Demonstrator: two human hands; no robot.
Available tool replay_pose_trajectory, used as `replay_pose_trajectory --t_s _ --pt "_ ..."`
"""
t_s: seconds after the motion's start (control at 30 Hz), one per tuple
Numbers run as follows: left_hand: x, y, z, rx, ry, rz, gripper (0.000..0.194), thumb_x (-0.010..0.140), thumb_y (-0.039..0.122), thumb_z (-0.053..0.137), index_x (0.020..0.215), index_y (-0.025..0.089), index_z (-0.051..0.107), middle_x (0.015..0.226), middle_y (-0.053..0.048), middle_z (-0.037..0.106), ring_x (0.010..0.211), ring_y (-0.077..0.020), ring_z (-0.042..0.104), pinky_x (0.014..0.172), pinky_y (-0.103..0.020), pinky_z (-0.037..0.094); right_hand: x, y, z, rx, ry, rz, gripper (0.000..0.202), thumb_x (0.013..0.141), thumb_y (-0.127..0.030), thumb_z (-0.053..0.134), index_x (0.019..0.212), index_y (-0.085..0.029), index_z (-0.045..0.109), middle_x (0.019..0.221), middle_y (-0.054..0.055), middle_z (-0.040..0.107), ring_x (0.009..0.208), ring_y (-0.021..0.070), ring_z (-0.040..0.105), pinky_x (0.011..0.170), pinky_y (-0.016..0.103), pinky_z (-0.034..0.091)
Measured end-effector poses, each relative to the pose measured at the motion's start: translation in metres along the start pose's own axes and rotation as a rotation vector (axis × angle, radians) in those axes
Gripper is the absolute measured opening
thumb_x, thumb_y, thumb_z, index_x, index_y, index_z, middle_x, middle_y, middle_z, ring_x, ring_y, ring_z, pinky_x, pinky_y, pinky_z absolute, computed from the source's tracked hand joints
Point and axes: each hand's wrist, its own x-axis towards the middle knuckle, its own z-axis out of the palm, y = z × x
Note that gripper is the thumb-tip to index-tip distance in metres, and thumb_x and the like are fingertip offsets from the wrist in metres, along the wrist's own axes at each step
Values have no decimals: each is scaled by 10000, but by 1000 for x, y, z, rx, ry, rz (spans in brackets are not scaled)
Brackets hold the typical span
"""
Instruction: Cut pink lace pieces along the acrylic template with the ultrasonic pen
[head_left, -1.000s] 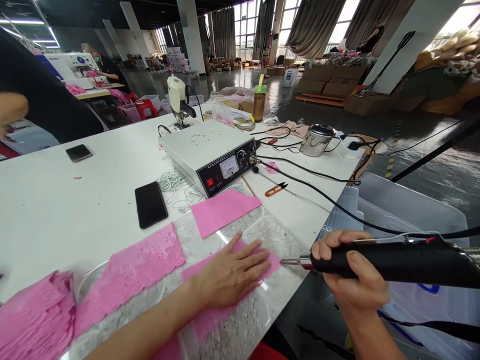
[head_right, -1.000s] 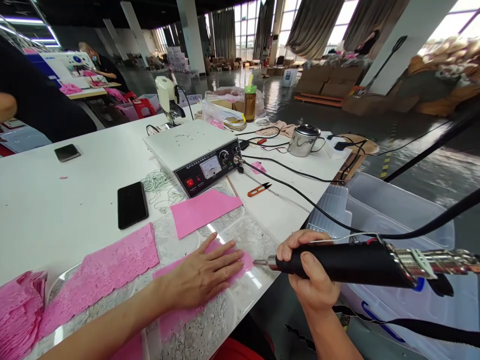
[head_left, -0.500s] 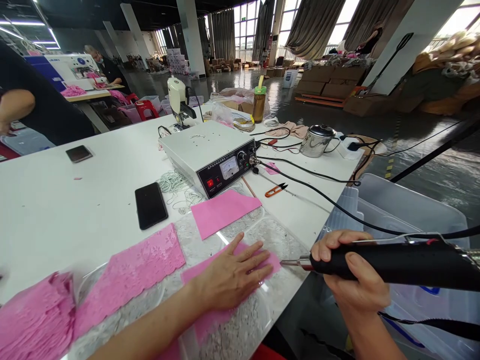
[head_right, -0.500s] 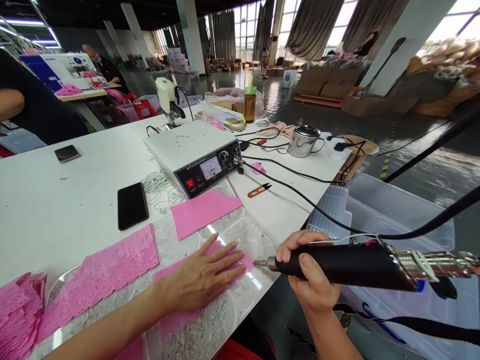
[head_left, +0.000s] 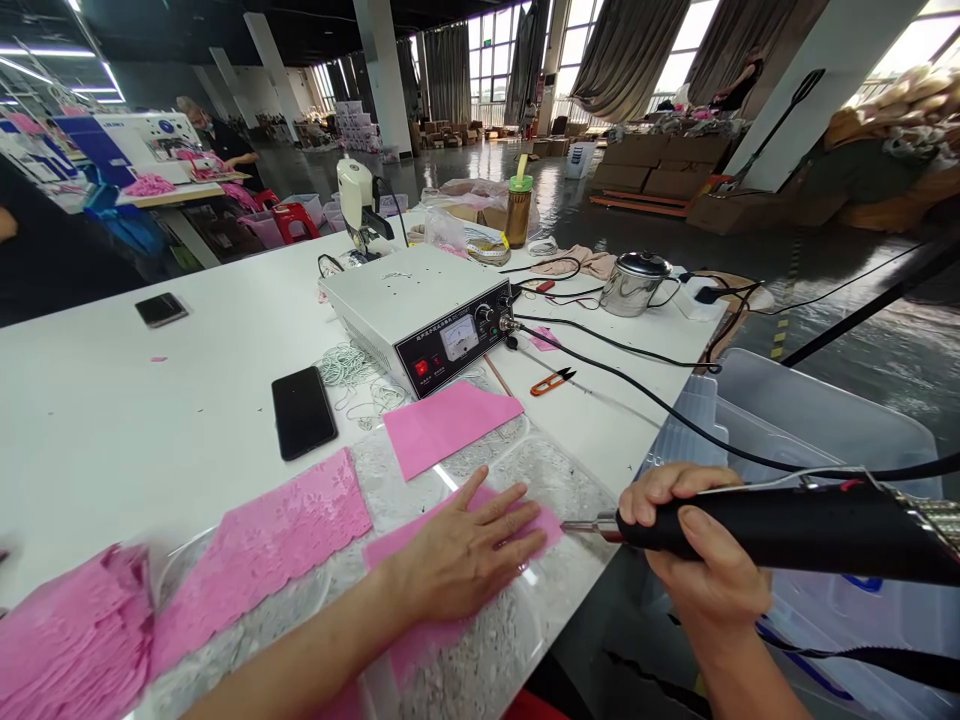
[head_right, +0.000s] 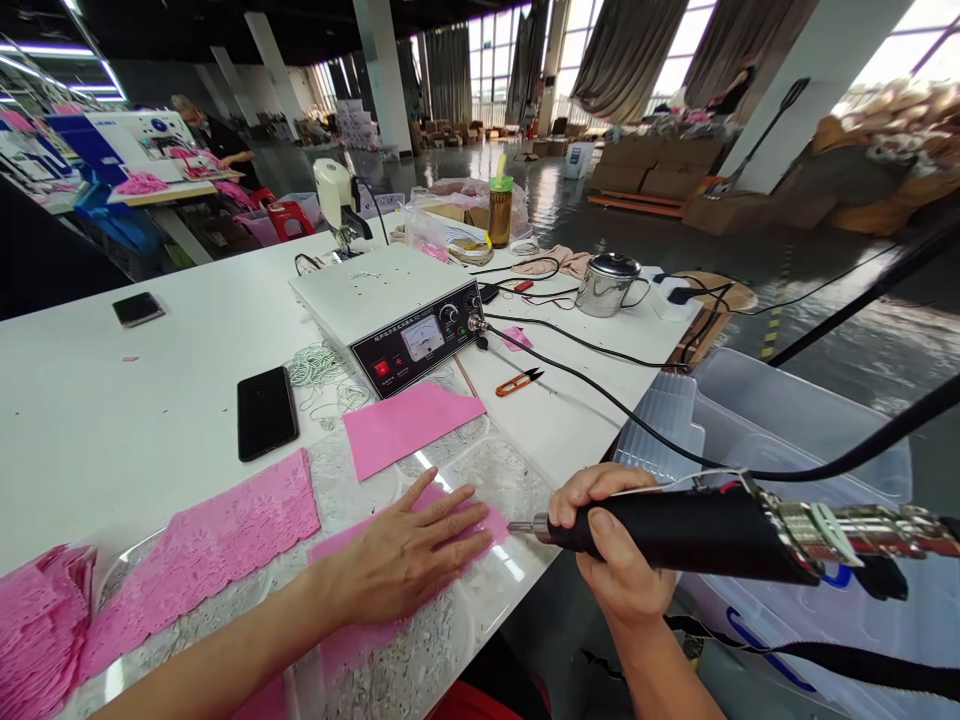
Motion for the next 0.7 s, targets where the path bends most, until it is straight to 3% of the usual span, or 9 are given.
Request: replay_pose_trajectory --t_s 0.17,0.3,0.43,0.57,0.7 --pt "1 0 -1 -15 -18 -6 364 1050 324 372 1360 211 525 1442 -60 516 1403 -253 386 1207 -528 69 0 0 -1 -17 13 -8 92 731 -253 674 805 -204 651 700 -3 581 506 122 543 448 283 470" --pt "-7 -1 -15 -52 -59 -61 411 1058 392 323 1395 223 486 1517 -73 412 1439 -251 319 1201 -534 104 0 -8 -4 -24 126 15 112 667 -247 654 771 -207 647 679 -11 541 503 119 506 431 283 428" --pt "-37 3 -31 -109 -82 -218 418 1057 350 313 1402 187 482 1542 -77 371 1462 -268 259 1194 -540 147 -9 -17 -2 -4 189 103 103 616 -250 647 712 -216 640 651 -2 473 488 125 439 416 312 343" --pt "-77 18 -39 -149 -142 -370 392 1034 332 398 1380 186 512 1548 -78 359 1465 -270 249 1194 -534 169 -29 -16 11 5 200 231 65 656 -252 632 720 -243 625 690 9 414 515 135 364 440 340 283" --pt "-99 31 -37 -142 -170 -458 398 1017 354 451 1380 202 511 1552 -63 353 1466 -263 248 1190 -533 189 -50 -7 30 62 80 343 78 686 -281 599 757 -251 604 713 17 391 529 145 341 438 347 296"
